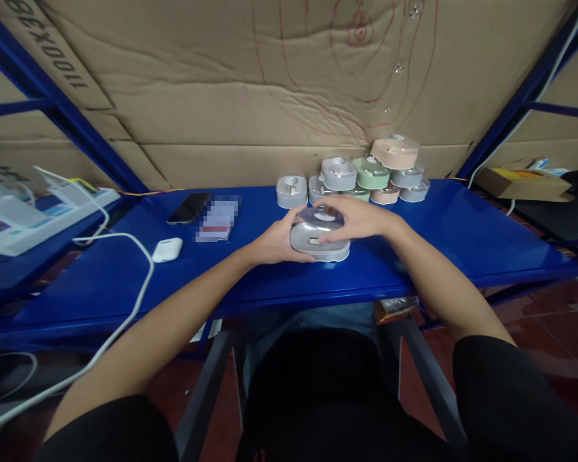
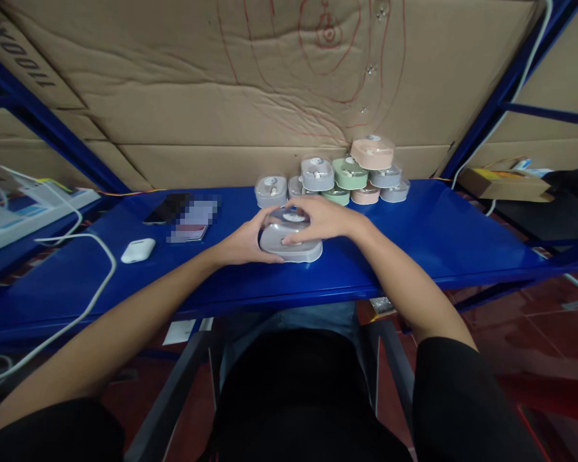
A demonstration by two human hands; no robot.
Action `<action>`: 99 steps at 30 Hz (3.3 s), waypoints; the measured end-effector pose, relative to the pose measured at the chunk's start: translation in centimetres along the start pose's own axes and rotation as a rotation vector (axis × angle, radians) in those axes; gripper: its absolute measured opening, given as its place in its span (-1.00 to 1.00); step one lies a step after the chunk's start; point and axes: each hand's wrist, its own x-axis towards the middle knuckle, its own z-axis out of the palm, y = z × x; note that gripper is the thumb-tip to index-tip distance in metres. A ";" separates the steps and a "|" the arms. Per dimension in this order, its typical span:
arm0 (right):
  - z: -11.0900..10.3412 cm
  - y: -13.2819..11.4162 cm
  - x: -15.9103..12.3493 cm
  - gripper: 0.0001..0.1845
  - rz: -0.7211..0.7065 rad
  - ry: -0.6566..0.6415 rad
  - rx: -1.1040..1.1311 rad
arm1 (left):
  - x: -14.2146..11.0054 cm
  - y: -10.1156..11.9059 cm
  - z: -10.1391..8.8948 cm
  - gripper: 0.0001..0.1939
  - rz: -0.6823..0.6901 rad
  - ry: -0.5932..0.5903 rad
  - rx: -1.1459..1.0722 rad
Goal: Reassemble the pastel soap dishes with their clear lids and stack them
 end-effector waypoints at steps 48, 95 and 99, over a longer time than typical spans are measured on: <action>-2.4 6.7 -2.0 0.21 0.474 -0.205 -0.171 | 0.2 -0.6 -4.5 -0.32 -0.396 0.002 0.706; -2.2 4.0 -2.1 0.04 -0.057 0.203 -0.014 | 1.4 0.9 0.3 0.16 0.000 -0.020 0.196; -1.3 2.8 -1.9 0.00 -0.132 0.104 0.041 | 1.7 0.6 0.3 0.17 0.031 -0.007 0.091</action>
